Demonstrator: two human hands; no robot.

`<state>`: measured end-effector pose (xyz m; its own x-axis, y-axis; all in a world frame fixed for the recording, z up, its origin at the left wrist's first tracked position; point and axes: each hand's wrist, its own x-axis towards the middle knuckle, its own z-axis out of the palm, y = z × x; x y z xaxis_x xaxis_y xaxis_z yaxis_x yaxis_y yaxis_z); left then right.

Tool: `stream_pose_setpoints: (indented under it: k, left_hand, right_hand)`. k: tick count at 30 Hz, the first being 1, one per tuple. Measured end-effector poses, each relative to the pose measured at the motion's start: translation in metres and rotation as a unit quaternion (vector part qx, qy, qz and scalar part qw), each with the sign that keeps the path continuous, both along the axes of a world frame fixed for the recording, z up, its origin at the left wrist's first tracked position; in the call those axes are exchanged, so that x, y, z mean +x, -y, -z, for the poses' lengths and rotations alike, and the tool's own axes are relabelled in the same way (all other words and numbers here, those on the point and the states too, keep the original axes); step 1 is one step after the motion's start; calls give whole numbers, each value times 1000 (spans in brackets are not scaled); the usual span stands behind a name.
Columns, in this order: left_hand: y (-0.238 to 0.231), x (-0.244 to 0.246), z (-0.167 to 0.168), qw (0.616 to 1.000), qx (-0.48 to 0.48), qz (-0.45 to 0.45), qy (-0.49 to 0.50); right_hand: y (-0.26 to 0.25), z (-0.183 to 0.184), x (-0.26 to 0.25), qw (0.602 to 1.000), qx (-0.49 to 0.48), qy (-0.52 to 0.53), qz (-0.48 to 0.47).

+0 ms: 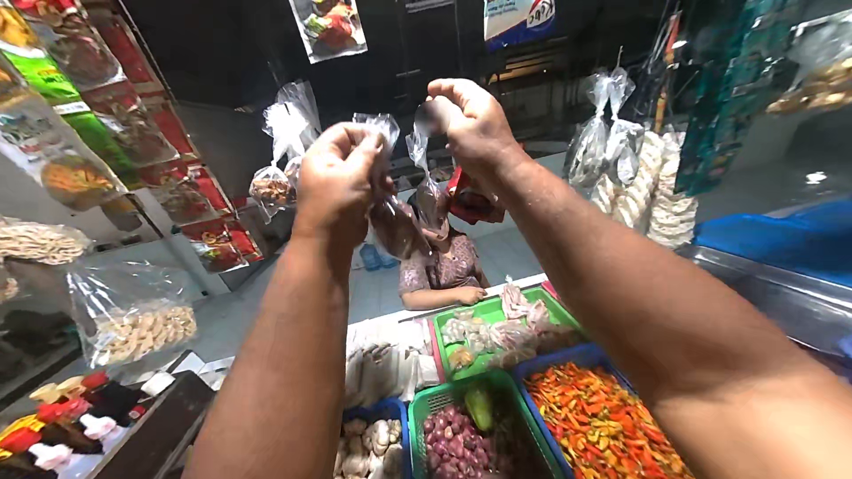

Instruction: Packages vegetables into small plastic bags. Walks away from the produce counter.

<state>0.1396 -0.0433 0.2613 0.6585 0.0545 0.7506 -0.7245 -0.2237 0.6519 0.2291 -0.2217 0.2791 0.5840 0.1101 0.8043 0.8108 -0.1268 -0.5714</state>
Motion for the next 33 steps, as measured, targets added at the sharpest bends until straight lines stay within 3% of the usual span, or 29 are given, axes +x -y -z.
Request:
stream_pose_setpoints:
  k: [6, 14, 18, 24, 29, 33]
  left_hand:
    - [12, 34, -40, 997, 66, -24, 12]
    - [19, 59, -45, 990, 129, -51, -10]
    - [16, 62, -44, 990, 128, -55, 12]
    - [26, 58, -35, 997, 56, -34, -42]
    - [30, 66, -34, 989, 63, -131, -26]
    - [32, 71, -24, 982, 77, -173, -21]
  right_hand:
    - [-13, -9, 12, 995, 59, -31, -70]
    - [-13, -9, 18, 997, 57, 53, -18]
    - [-12, -15, 13, 998, 58, -9, -2]
    - [-11, -17, 4, 988, 79, -120, -56]
    - [-9, -11, 4, 980, 90, -142, -106]
    - [-11, -1, 15, 999, 1, -38, 14]
